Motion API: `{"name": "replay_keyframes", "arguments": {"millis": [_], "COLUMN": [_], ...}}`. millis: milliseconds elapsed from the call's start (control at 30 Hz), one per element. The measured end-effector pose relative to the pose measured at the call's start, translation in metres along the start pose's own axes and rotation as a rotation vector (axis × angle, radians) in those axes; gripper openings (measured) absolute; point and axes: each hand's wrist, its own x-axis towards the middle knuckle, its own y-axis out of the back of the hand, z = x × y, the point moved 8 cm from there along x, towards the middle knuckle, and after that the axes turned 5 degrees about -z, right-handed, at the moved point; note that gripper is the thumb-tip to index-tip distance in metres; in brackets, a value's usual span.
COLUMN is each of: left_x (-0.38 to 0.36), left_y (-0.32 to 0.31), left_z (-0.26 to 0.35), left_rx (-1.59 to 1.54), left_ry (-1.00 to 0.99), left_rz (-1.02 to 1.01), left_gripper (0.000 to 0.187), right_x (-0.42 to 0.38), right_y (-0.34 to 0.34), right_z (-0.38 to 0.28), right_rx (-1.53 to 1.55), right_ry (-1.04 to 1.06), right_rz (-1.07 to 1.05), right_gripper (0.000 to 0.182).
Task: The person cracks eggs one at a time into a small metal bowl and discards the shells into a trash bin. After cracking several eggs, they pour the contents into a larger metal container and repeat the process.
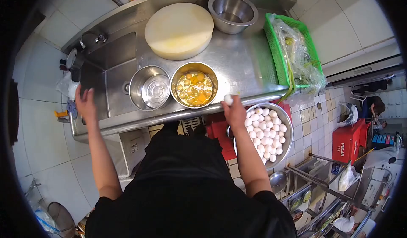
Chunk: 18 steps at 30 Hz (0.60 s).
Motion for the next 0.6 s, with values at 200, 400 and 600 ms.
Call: {"name": "replay_keyframes", "arguments": {"millis": [200,400,600], "left_x": [-0.066,-0.168,-0.173], "left_y": [-0.183,-0.29,-0.316], "left_z": [0.114,0.182,0.164], "left_rx": [-0.094,-0.229,-0.096], "left_ry": [-0.24,-0.399,-0.524], "left_rz": [-0.49,-1.203,-1.232], "left_gripper": [0.052,0.046,0.045], "right_x": [0.014,0.024,0.028], "right_y": [-0.002,0.004,-0.016], "right_z": [0.008,-0.084,-0.122], "right_rx": [0.384,1.209,1.263], "right_ry": [-0.065,-0.24,-0.163], "right_rz": [0.104,-0.296,-0.481], "right_gripper": [0.04,0.033,0.038]}}
